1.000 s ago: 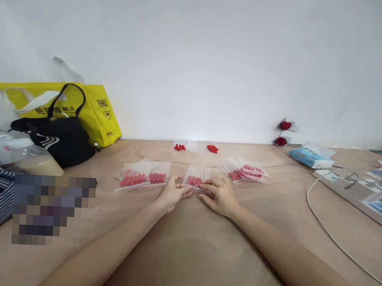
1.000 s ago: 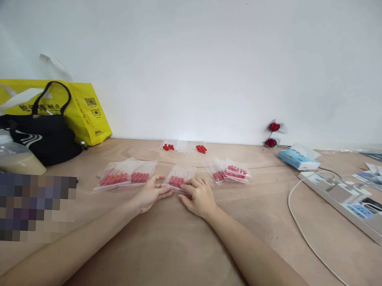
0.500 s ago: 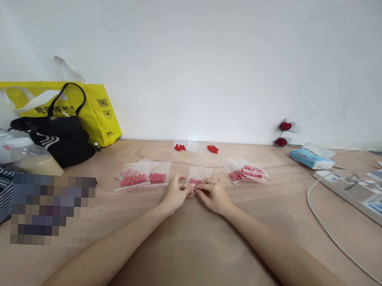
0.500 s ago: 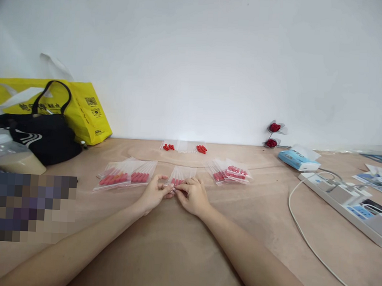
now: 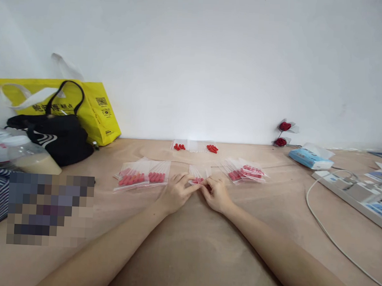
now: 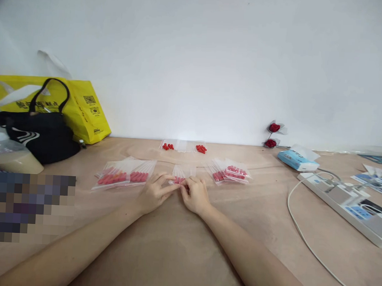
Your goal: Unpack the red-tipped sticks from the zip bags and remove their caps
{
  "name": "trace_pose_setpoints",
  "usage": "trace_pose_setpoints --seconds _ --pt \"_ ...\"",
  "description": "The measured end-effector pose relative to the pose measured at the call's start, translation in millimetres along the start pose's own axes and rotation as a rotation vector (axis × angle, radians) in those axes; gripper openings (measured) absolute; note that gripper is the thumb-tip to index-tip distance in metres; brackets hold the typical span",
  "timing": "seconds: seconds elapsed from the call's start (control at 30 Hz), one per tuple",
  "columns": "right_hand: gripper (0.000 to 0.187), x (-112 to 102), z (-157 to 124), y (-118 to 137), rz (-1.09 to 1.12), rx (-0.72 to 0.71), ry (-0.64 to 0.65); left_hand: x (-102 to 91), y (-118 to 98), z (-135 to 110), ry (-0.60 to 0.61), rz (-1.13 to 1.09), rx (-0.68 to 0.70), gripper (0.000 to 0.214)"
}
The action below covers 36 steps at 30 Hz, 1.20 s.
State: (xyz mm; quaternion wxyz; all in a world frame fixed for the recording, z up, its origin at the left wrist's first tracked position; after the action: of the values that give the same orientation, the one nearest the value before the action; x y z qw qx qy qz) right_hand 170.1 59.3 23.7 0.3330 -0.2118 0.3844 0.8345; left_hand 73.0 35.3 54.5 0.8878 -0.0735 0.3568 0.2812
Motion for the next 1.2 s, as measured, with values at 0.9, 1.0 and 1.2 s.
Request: trace_pose_setpoints --seconds 0.9,1.0,1.2 --pt "0.013 2.4 -5.8 28.2 -0.265 -0.192 0.049 -3.3 -1.5 -0.4 -0.065 -0.037 0.005 0.021" --pt "0.013 0.8 -6.2 27.8 -0.295 -0.168 0.02 -4.4 -3.7 -0.1 -0.098 -0.042 0.029 0.02" --pt "0.012 -3.7 -6.5 29.1 -0.296 -0.13 -0.022 -3.0 -6.6 0.6 -0.091 -0.043 0.055 0.022"
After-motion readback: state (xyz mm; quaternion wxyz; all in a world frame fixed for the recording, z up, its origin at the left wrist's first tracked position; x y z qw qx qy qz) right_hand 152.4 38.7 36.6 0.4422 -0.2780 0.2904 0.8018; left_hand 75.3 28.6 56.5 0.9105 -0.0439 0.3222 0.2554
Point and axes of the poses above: each hand's wrist, its own z-axis towards the middle knuckle, its own x-axis out of the palm, y = z × x, the point moved 9 cm from there along z, towards the middle knuckle, and after that the axes turned 10 degrees about -y, right-handed, at the moved point
